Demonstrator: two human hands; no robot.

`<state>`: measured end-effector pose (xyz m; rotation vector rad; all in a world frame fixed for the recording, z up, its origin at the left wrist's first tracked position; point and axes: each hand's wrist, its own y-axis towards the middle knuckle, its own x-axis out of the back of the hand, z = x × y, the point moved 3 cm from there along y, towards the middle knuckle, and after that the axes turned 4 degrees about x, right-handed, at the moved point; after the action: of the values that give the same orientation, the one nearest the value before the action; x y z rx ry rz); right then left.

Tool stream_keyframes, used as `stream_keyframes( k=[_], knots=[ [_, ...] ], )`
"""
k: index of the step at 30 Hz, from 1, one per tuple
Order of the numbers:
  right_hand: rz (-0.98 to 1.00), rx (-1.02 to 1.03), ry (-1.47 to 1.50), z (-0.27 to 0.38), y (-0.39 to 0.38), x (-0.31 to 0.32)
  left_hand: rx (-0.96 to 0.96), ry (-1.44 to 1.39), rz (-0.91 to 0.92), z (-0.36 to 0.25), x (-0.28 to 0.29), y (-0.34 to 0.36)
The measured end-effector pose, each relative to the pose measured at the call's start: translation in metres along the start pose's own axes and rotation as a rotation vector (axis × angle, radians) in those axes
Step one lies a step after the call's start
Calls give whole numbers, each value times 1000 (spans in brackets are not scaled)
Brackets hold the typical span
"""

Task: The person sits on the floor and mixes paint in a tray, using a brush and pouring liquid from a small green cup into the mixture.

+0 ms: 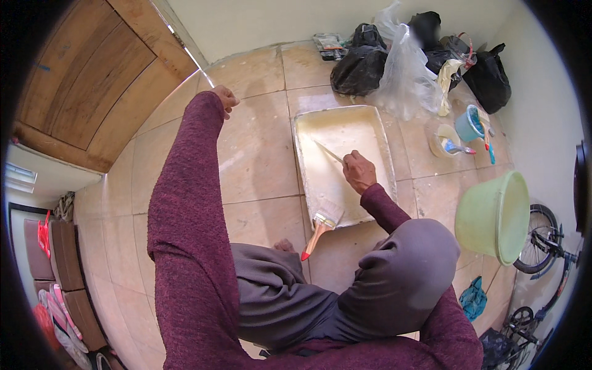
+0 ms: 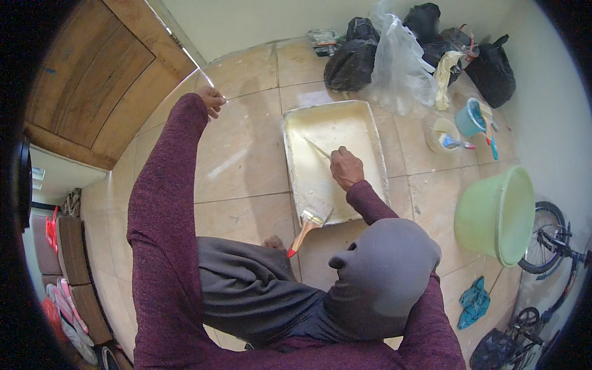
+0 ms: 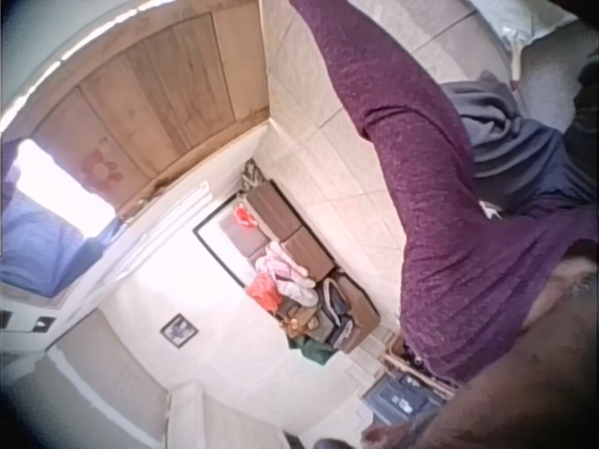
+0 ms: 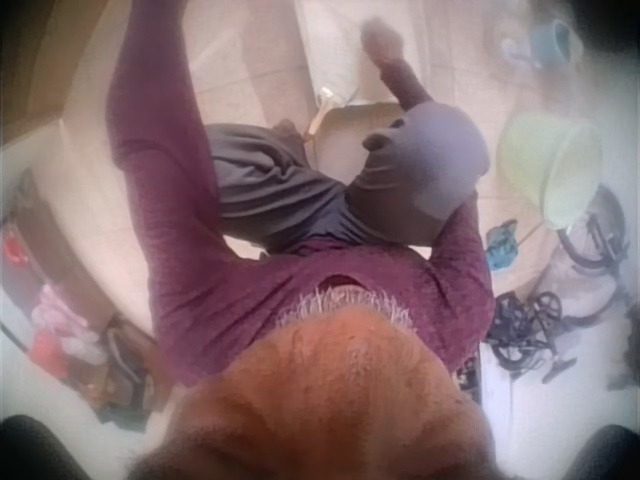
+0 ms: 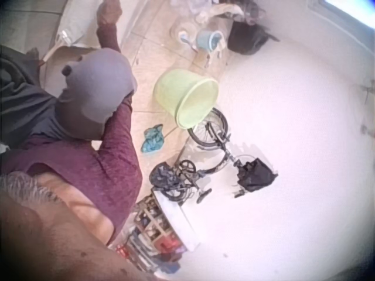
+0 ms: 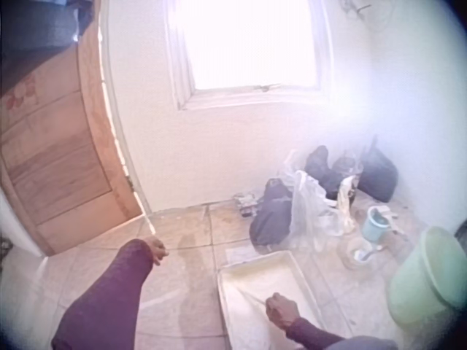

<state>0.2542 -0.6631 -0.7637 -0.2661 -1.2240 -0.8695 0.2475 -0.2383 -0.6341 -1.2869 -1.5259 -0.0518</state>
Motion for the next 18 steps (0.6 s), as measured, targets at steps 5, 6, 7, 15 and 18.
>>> stream_keyframes(
  k=[5,6,7,15,18],
  knots=[
    [-11,65,64,11,0,3,12,-18,-13,3,-2,4],
    [-7,57,48,8,2,0,-7,-22,-3,1,-2,4],
    [-2,49,32,6,5,-3,-25,-26,6,-2,-3,5],
    [-86,-129,-93,-40,4,-6,-5,-4,6,3,1,0],
    [-103,-186,-102,-41,-6,0,12,-9,-3,10,5,-5]
  ],
)
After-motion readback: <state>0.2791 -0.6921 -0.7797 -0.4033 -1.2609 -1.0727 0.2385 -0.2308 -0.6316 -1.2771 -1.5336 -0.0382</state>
